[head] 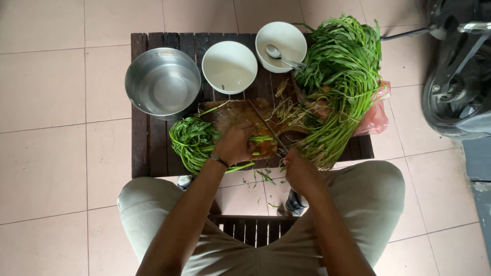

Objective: The person trims and cuts leafy greens on a wooden cutting board using a knife, placing pieces into a bowl.

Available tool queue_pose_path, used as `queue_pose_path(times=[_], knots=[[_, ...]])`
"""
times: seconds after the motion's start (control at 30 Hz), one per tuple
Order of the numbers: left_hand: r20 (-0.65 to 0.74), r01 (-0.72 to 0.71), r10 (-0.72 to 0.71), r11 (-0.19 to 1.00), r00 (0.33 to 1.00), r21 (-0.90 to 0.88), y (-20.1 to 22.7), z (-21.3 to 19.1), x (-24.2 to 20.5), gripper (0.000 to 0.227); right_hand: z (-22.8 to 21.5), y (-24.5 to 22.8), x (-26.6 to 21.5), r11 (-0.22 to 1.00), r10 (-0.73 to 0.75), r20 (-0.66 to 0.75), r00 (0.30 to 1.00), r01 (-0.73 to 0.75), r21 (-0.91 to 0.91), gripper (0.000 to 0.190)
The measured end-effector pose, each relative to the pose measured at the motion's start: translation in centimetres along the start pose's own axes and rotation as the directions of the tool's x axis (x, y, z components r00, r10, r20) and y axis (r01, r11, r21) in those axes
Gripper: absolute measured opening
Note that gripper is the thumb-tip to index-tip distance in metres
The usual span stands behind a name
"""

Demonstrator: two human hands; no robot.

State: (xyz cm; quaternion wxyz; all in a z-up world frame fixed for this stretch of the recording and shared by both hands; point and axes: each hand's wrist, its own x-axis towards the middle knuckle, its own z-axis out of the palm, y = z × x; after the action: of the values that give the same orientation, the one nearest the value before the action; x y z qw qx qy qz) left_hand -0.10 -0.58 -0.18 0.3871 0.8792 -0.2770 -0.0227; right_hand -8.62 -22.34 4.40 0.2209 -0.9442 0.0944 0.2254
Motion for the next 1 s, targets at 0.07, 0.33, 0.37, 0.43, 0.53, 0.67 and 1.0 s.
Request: queue_pose_path(times=[0.07, 0.33, 0.37, 0.43, 0.53, 0.67, 1.0], knots=[[-0.027, -0.018, 0.018, 1.0, 0.999, 0.013, 0.1, 0.0, 0.0, 0.032, 0.3, 0.2, 1.0, 0.998, -0.05, -0.012, 0.999, 0.051, 0.045, 0.02], [-0.112, -0.012, 0.026, 0.993, 0.993, 0.121, -0.1, 1.5, -0.1, 0.027, 0.7, 0.2, 1.2, 0.999, -0.032, 0.014, 0.999, 0.032, 0.025, 0.022], [-0.163, -0.063, 0.093, 0.981, 0.982, 0.181, -0.1, 1.8, -0.2, 0.025, 0.6, 0.3, 1.1, 0.999, -0.04, 0.012, 0.999, 0.04, 0.033, 0.022], [-0.208, -0.108, 0.159, 0.965, 0.965, 0.237, -0.3, 2.1, -0.4, 0.023, 0.6, 0.7, 0.7, 0.999, -0.043, -0.003, 0.999, 0.043, 0.032, 0.023], [-0.205, -0.084, 0.134, 0.968, 0.97, 0.235, -0.6, 2.4, -0.5, 0.022, 1.0, 1.6, 0.2, 0.999, -0.034, -0.011, 0.999, 0.034, 0.004, 0.025], [-0.262, -0.004, 0.083, 0.957, 0.961, 0.289, -1.1, 2.4, -0.4, 0.032, 1.4, 2.6, 0.1, 0.998, -0.067, -0.014, 0.998, 0.068, 0.02, 0.025], [-0.31, -0.052, 0.15, 0.952, 0.939, 0.303, 1.8, -1.1, -1.3, 0.035, 0.4, 2.4, -1.6, 0.998, -0.018, -0.025, 1.0, 0.019, 0.053, 0.024]])
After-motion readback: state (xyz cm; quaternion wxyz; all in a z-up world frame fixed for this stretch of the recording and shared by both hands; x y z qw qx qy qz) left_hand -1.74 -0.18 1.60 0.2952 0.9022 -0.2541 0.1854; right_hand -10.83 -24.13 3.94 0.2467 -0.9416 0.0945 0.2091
